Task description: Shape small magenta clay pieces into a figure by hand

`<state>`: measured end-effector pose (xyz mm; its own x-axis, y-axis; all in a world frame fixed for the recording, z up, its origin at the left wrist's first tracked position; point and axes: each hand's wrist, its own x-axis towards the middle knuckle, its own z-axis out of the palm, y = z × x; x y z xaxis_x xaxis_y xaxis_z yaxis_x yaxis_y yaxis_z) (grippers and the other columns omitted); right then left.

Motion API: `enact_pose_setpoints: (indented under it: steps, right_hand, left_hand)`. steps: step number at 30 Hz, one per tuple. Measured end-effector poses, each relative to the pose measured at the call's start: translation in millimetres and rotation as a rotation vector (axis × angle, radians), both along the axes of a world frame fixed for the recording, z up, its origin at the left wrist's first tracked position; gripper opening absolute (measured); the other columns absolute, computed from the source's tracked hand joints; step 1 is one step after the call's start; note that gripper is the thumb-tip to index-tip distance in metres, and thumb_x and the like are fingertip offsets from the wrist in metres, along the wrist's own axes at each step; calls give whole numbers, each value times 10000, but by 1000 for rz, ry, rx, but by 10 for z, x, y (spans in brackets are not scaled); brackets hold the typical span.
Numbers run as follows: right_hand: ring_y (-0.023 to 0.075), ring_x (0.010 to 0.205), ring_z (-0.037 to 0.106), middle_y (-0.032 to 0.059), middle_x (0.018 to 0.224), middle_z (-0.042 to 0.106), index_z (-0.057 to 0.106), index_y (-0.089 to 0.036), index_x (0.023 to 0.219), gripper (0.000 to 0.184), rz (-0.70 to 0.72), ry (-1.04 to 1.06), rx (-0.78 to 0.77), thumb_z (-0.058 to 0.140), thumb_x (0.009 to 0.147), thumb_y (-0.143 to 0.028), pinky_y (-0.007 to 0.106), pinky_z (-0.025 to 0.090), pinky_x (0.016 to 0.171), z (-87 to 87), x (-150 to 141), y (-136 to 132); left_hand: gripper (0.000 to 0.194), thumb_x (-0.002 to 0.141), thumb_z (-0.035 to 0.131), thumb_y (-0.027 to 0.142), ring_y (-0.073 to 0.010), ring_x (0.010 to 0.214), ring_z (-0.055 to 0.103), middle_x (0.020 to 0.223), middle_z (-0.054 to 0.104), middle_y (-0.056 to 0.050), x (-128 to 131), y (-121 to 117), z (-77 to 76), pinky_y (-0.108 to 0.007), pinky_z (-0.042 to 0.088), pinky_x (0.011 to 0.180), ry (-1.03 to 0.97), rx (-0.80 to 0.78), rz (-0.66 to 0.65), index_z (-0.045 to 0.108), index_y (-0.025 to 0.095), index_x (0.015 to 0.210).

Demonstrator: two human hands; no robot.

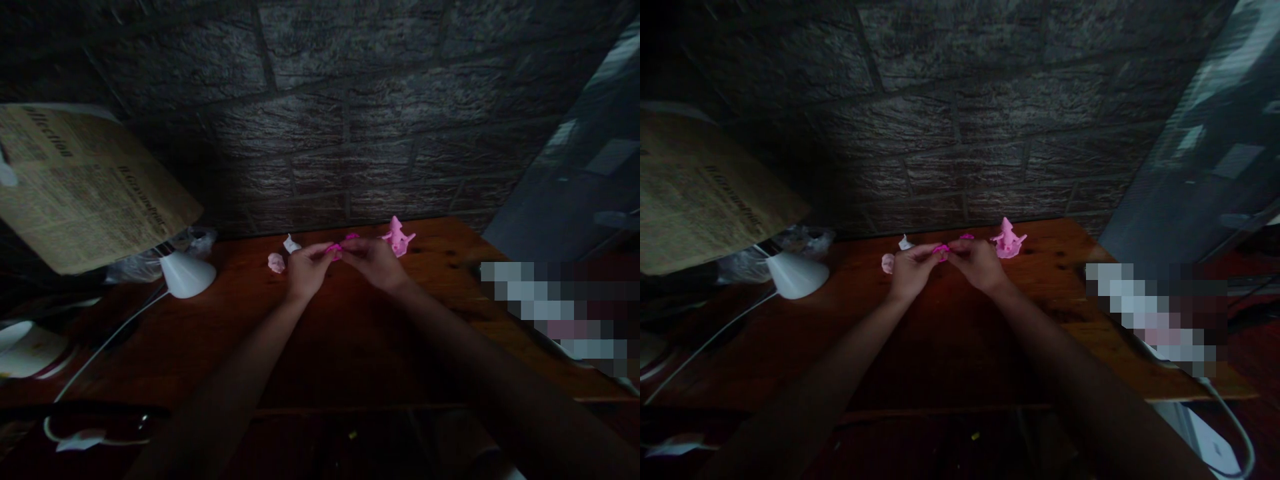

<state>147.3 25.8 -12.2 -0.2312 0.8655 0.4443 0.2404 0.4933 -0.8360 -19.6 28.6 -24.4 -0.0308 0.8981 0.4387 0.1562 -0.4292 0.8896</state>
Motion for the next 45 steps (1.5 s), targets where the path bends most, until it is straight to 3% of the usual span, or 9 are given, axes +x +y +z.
enact_pose_setpoints:
  steps: [4, 11, 17, 21, 24, 28, 36, 40, 45]
  right_hand:
    - [221, 916, 736, 45, 961, 801, 800, -242, 958, 160, -6, 8, 2, 665, 873, -245, 400, 572, 885, -7, 9, 19]
    - [158, 646, 678, 33, 800, 774, 788, -205, 931, 158, -67, 38, -95, 689, 844, -290, 313, 572, 643, -44, 55, 51]
    - [220, 908, 748, 92, 1004, 790, 700, -178, 1037, 333, -113, 254, -208, 801, 728, -251, 390, 605, 863, -13, 26, 59]
    - [230, 975, 748, 101, 1022, 789, 671, -175, 1049, 341, -147, 285, -228, 795, 735, -222, 393, 596, 913, -34, -1, 73]
    - [227, 943, 756, 93, 999, 794, 683, -176, 1033, 267, -160, 245, -217, 754, 777, -203, 397, 603, 887, -64, -1, 74]
    - [212, 931, 759, 66, 988, 798, 716, -196, 1004, 191, -161, 103, -67, 693, 819, -151, 393, 596, 899, -57, 0, 46]
    - [229, 921, 763, 45, 944, 801, 706, -211, 1053, 285, -73, -188, 45, 643, 815, -69, 410, 578, 898, 15, 39, 12]
    - [232, 953, 760, 47, 965, 800, 669, -212, 1131, 341, -3, -192, 38, 639, 820, -76, 421, 574, 925, 11, 39, -6]
    - [230, 988, 748, 75, 1043, 781, 625, -209, 1214, 406, -6, -58, 7, 631, 824, -93, 416, 584, 928, -10, 22, -3]
  left_hand:
    - [136, 785, 775, 247, -215, 904, 768, 970, 808, -69, -32, -14, 33, -401, 619, 905, 20, -12, -12, 803, 202, 910]
    - [194, 826, 743, 250, -224, 941, 765, 1041, 799, -77, -37, -41, 41, -382, 620, 879, 164, 67, -95, 796, 214, 1009]
    - [156, 881, 689, 261, -217, 902, 764, 994, 806, -63, -44, -45, 28, -382, 610, 841, 273, 169, -55, 789, 227, 996]
    - [136, 883, 686, 251, -207, 867, 763, 952, 809, -53, -42, -54, 40, -360, 601, 819, 301, 184, -14, 785, 224, 971]
    - [125, 877, 688, 229, -203, 843, 761, 929, 810, -48, -36, -65, 54, -345, 597, 796, 324, 188, -24, 784, 222, 958]
    - [127, 864, 685, 165, -200, 831, 756, 914, 808, -39, -63, -79, 96, -328, 588, 773, 428, 212, -74, 784, 229, 913]
    - [149, 797, 753, 135, -188, 789, 749, 884, 800, -30, -119, -43, 113, -320, 597, 778, 454, 212, -52, 757, 226, 914]
    - [263, 803, 752, 141, -214, 853, 755, 972, 802, -65, -122, -36, 96, -347, 603, 795, 507, 212, -44, 755, 222, 1054]
    - [245, 873, 669, 161, -229, 923, 761, 1050, 798, -68, -143, -33, 88, -377, 604, 854, 486, 196, -88, 766, 236, 1085]
